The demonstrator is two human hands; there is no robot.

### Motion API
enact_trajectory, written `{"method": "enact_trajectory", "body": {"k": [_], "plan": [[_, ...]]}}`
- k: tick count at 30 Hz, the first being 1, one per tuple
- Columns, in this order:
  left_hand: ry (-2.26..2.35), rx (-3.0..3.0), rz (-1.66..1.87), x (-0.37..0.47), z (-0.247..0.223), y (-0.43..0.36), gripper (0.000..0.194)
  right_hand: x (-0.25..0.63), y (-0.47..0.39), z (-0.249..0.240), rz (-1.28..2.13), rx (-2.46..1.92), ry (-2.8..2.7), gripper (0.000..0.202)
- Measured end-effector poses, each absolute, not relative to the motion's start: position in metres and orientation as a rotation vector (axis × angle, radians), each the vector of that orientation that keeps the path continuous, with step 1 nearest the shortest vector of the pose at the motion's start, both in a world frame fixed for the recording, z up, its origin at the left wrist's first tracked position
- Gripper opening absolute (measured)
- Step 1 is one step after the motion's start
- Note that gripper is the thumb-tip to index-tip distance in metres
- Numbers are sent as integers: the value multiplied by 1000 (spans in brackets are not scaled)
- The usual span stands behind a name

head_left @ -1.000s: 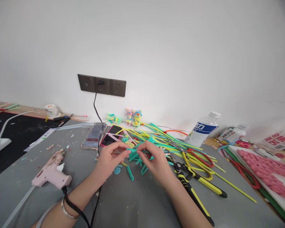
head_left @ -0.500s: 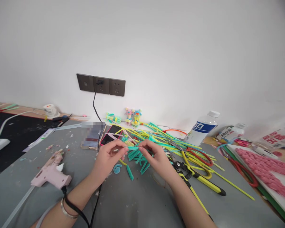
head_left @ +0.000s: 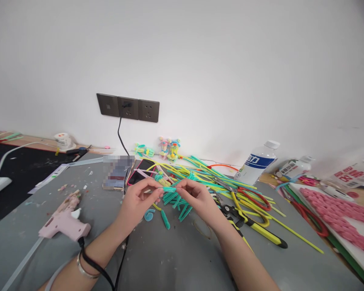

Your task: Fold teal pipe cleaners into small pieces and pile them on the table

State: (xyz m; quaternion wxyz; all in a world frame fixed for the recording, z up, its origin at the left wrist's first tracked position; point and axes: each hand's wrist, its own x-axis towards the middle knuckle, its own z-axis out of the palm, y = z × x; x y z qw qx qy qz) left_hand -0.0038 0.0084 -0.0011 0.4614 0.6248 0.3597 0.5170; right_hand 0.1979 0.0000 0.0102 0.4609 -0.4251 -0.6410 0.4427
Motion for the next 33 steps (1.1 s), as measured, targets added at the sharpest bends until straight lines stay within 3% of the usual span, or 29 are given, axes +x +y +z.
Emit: {"method": "enact_trajectory", "body": {"k": [18,29,33], "plan": [[784,1711,1308,-5,-4,8,11,197,-1,9,1111,-1110,-1576,28],[828,1699,1232,-4,0,6,13,184,-8,1,459,-1222,-1799,19],[882,1515,1019,-4,-1,8,15,192,-6,3,324,-1159,-1843,18]]}}
